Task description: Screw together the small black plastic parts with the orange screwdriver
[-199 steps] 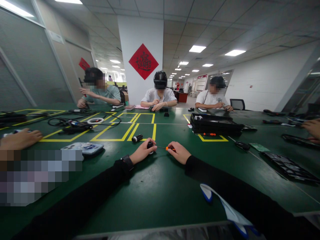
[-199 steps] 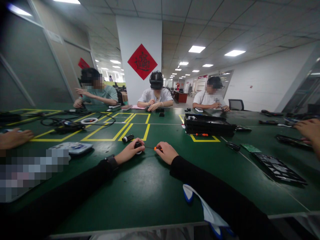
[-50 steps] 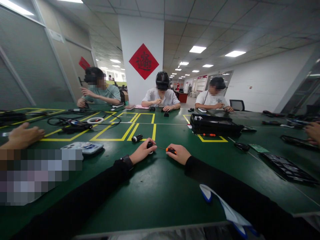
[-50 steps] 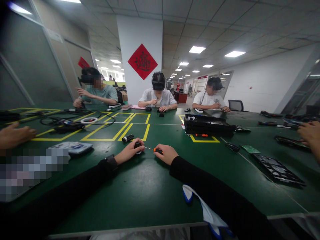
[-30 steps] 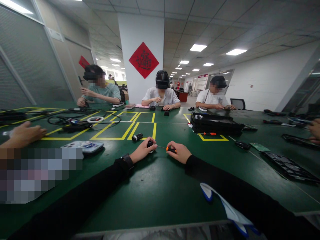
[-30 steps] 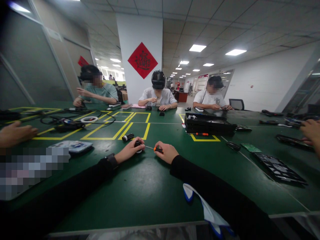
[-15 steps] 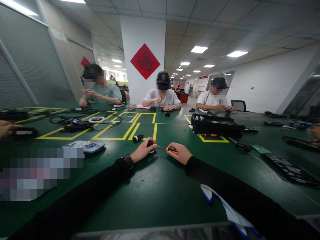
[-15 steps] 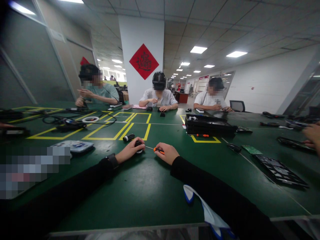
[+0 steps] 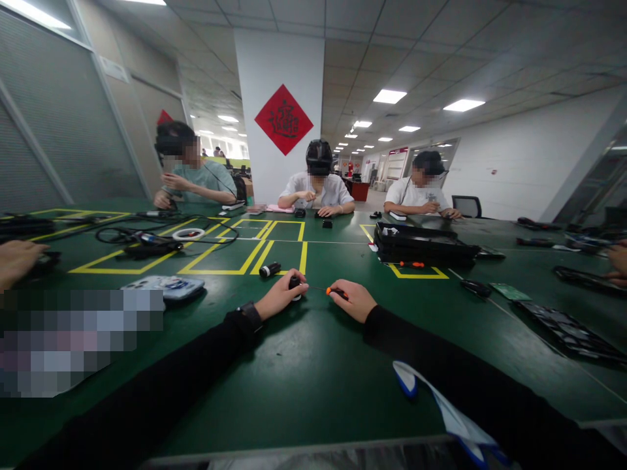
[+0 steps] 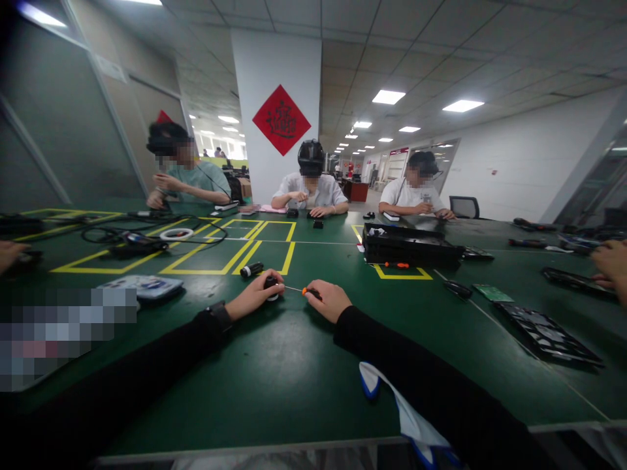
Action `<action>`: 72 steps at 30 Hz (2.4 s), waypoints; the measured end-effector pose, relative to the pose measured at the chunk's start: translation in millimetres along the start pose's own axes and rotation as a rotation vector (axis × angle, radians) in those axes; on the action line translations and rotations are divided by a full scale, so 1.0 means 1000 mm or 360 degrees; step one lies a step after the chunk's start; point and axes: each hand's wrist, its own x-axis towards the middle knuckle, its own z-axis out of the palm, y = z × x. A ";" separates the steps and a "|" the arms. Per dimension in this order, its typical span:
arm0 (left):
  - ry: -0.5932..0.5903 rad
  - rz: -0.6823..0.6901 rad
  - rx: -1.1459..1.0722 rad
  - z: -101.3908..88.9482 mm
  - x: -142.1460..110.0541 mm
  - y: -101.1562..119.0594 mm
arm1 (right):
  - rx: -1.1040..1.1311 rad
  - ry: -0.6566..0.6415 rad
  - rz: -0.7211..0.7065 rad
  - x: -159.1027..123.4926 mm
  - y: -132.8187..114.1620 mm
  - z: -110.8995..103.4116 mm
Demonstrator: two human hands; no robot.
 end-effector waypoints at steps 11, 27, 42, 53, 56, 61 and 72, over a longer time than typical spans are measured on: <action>0.0007 -0.0006 0.0025 0.000 -0.001 0.002 | 0.0012 -0.0032 0.0068 -0.001 -0.001 0.000; 0.0011 0.0023 0.0007 0.001 -0.002 0.002 | -0.0006 0.0005 0.0079 -0.001 -0.001 0.000; 0.0032 0.0011 -0.0001 0.000 -0.002 0.005 | -0.0039 -0.0009 0.0026 -0.001 0.001 0.000; 0.0015 -0.0005 -0.0007 0.000 -0.001 0.003 | -0.0042 -0.0020 0.0021 0.000 -0.001 -0.001; 0.0028 -0.0017 -0.0019 0.000 -0.001 0.002 | -0.0027 0.0000 0.0005 -0.001 0.000 -0.001; 0.0038 -0.0024 -0.0030 0.001 -0.001 0.004 | -0.0003 0.0018 -0.0020 -0.002 0.002 0.000; 0.0033 0.0013 0.0027 0.000 -0.002 0.003 | -0.0043 -0.0027 -0.0003 0.001 0.003 0.000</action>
